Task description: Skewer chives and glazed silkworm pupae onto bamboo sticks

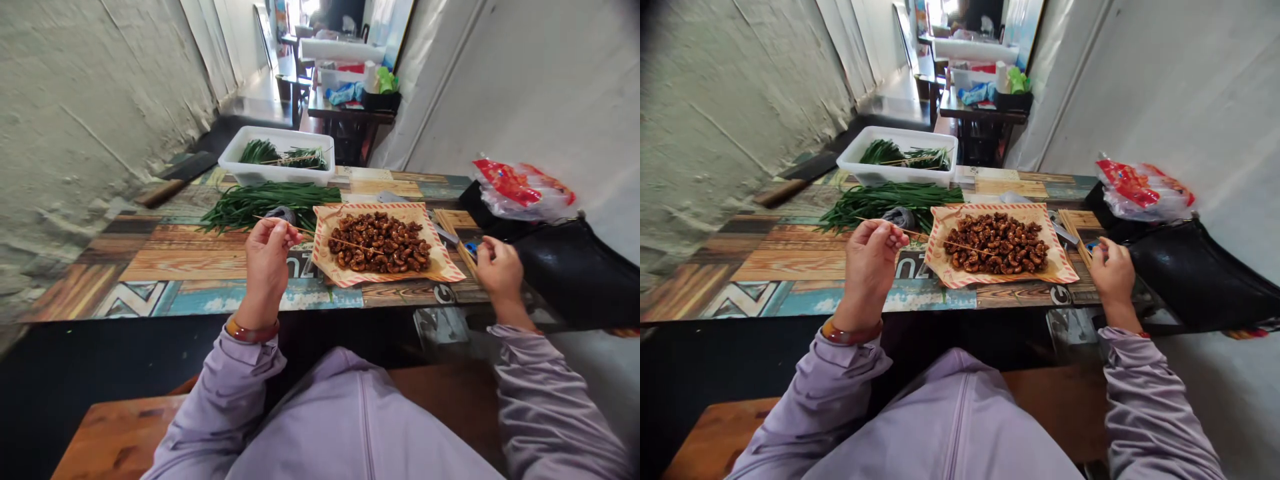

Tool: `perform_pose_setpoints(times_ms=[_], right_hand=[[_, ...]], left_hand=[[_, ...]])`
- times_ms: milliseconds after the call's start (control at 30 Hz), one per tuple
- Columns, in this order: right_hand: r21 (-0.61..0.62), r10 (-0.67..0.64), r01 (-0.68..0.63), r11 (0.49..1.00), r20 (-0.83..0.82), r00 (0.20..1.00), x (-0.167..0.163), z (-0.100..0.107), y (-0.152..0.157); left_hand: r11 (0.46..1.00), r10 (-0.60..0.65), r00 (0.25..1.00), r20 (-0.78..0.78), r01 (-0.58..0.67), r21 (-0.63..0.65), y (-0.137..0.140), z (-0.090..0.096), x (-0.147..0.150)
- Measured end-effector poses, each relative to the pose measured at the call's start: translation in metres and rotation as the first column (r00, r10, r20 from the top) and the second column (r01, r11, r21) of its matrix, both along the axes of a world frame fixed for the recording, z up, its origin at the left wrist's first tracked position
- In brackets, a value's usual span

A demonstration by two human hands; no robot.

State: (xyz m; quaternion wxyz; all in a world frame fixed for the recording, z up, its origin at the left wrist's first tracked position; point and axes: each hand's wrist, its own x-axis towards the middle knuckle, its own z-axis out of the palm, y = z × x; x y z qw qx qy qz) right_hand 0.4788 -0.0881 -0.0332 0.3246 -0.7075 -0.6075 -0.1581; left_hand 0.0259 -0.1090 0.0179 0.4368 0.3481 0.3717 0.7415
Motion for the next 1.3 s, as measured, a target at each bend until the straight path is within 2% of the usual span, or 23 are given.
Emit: perform_pose_setpoints(times_ms=[67,133,200,267,300,367,400,500,567,700,800,900,1033,1167,1300], right_hand=[[0.1,0.158,-0.153,0.983,-0.04,0.987,-0.037,0.023,-0.014],[0.133,0.342,-0.33,0.935,-0.076,0.937,-0.089,0.044,-0.033],[0.085,0.558,-0.551,0.83,-0.135,0.819,-0.144,0.058,-0.053],[0.037,0.729,-0.74,0.672,-0.21,0.651,-0.192,0.062,-0.068],[0.044,0.763,-0.779,0.625,-0.244,0.598,-0.211,0.059,-0.074],[0.068,0.786,-0.807,0.586,-0.288,0.547,-0.236,0.048,-0.08],[0.085,0.787,-0.808,0.582,-0.307,0.535,-0.242,0.04,-0.083],[0.137,0.769,-0.788,0.601,-0.367,0.523,-0.249,0.018,-0.088],[0.154,0.737,-0.756,0.637,-0.409,0.538,-0.245,0.007,-0.091],[0.151,0.591,-0.604,0.783,-0.484,0.645,-0.229,0.002,-0.089],[0.152,0.503,-0.504,0.85,-0.515,0.694,-0.217,0.002,-0.081],[0.139,0.476,-0.485,0.863,-0.546,0.69,-0.211,-0.004,-0.074],[0.104,0.409,-0.458,0.883,-0.65,0.641,-0.21,-0.022,-0.071],[0.082,0.364,-0.435,0.897,-0.697,0.617,-0.21,-0.036,-0.072],[0.09,0.363,-0.424,0.901,-0.692,0.624,-0.209,-0.043,-0.072]], left_hand=[[0.999,-0.039,0.999,-0.002,0.039,-0.001,-0.004,0.0,0.007],[0.995,-0.103,0.994,-0.023,0.103,0.0,-0.008,0.0,0.018],[0.985,-0.174,0.981,-0.088,0.174,-0.01,-0.014,0.0,0.029],[0.971,-0.239,0.955,-0.177,0.239,-0.025,-0.022,-0.001,0.038],[0.962,-0.27,0.938,-0.217,0.269,-0.036,-0.027,-0.001,0.04],[0.943,-0.332,0.903,-0.274,0.325,-0.072,-0.038,-0.002,0.042],[0.932,-0.362,0.885,-0.293,0.349,-0.096,-0.043,-0.002,0.042],[0.892,-0.451,0.824,-0.343,0.415,-0.177,-0.051,-0.004,0.036],[0.894,-0.448,0.8,-0.399,0.408,-0.186,-0.047,-0.005,0.032],[0.963,-0.239,0.755,-0.61,0.264,-0.05,-0.023,-0.006,0.03],[0.977,-0.068,0.617,-0.784,0.201,0.074,-0.004,-0.013,0.031],[0.983,-0.031,0.522,-0.852,0.17,0.068,0.002,-0.03,0.031],[0.995,-0.054,0.477,-0.877,0.096,-0.009,-0.003,-0.05,0.028],[1.0,-0.006,0.448,-0.894,0.007,-0.003,-0.006,-0.053,0.029],[0.999,-0.011,0.404,-0.915,-0.036,-0.028,0.008,-0.05,0.029]])
